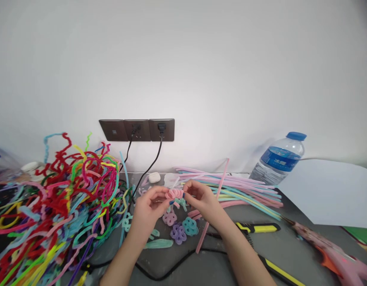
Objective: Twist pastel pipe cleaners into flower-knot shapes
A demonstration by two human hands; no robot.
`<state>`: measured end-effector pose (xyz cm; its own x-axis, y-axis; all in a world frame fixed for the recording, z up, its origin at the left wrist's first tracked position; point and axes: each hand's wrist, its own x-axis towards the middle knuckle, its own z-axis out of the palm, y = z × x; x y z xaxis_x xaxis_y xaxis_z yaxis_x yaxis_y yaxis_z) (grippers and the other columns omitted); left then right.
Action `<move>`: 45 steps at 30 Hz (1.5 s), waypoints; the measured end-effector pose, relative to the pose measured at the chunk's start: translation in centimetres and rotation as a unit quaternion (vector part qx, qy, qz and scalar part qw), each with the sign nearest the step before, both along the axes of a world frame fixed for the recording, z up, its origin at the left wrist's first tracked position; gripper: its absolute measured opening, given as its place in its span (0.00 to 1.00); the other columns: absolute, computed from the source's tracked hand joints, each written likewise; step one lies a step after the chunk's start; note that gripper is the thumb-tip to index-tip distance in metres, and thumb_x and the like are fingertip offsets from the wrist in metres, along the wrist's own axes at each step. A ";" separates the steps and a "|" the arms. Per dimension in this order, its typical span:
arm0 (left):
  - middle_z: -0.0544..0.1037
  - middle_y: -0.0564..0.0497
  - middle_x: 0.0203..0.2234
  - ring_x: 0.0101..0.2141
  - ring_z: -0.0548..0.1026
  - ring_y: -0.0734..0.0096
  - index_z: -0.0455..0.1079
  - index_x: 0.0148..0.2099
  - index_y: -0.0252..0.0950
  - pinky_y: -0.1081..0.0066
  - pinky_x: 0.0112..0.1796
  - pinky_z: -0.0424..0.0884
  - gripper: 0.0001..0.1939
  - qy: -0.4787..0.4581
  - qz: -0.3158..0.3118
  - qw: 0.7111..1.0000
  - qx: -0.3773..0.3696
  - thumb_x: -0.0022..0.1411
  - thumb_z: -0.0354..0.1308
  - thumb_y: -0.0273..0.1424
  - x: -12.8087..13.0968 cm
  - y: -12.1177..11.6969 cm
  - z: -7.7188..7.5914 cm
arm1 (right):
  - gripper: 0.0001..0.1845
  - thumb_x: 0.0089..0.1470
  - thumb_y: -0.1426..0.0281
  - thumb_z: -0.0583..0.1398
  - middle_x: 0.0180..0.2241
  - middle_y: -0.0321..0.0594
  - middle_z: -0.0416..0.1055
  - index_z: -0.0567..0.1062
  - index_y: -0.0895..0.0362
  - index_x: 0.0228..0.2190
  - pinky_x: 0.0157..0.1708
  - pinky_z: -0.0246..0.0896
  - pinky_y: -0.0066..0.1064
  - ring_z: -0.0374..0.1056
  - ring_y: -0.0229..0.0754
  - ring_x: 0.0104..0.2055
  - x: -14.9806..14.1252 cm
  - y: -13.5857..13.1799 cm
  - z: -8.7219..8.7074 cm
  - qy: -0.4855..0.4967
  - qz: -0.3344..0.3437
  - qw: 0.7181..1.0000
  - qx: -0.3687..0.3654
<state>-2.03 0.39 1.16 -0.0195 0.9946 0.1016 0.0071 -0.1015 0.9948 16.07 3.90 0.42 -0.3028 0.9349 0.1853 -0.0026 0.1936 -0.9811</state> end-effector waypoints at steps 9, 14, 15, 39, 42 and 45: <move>0.79 0.43 0.39 0.33 0.79 0.64 0.75 0.46 0.34 0.67 0.33 0.77 0.23 -0.212 -0.006 0.967 -0.144 0.55 0.63 0.46 -0.1 0.4 0.5 | 0.03 0.55 0.69 0.59 0.27 0.35 0.64 0.70 0.56 0.30 0.27 0.56 0.27 0.61 0.37 0.28 1.0 -0.1 0.3 -0.024 0.005 0.999 0.041; 0.77 0.48 0.28 0.23 0.74 0.73 0.75 0.42 0.34 0.76 0.21 0.70 0.22 -0.239 -0.087 0.937 -0.240 0.55 0.63 0.47 -0.2 0.2 0.1 | 0.04 0.58 0.70 0.58 0.30 0.38 0.67 0.72 0.55 0.31 0.31 0.58 0.29 0.64 0.40 0.32 1.0 -0.5 0.8 -0.052 0.042 0.993 0.094; 0.77 0.48 0.27 0.21 0.72 0.76 0.74 0.40 0.34 0.78 0.18 0.66 0.22 -0.233 -0.116 0.932 -0.251 0.55 0.63 0.49 -0.1 0.0 0.0 | 0.05 0.59 0.71 0.58 0.31 0.38 0.68 0.72 0.55 0.31 0.31 0.58 0.30 0.64 0.41 0.33 0.9 -0.6 1.0 -0.061 0.048 0.991 0.110; 0.73 0.55 0.19 0.14 0.58 0.77 0.63 0.36 0.39 0.76 0.18 0.51 0.12 0.060 -0.216 0.972 -0.070 0.65 0.50 0.42 0.8 -0.5 -0.6 | 0.04 0.47 0.77 0.57 0.20 0.29 0.64 0.68 0.56 0.28 0.21 0.53 0.23 0.60 0.33 0.21 0.7 -1.5 1.2 -0.099 0.141 0.979 -0.108; 0.72 0.54 0.18 0.14 0.58 0.78 0.64 0.34 0.39 0.76 0.17 0.50 0.12 0.032 -0.247 0.964 -0.097 0.66 0.49 0.41 0.9 -0.7 -0.3 | 0.03 0.48 0.72 0.59 0.18 0.30 0.67 0.69 0.57 0.26 0.18 0.55 0.22 0.62 0.32 0.18 1.0 -1.4 1.3 -0.040 0.193 0.958 -0.208; 0.71 0.54 0.18 0.14 0.57 0.78 0.65 0.33 0.39 0.76 0.17 0.51 0.13 0.023 -0.257 0.962 -0.095 0.66 0.48 0.39 1.0 -0.8 0.0 | 0.07 0.45 0.69 0.63 0.16 0.29 0.68 0.69 0.57 0.25 0.18 0.57 0.21 0.62 0.31 0.17 0.8 -1.4 1.4 0.020 0.175 0.951 -0.256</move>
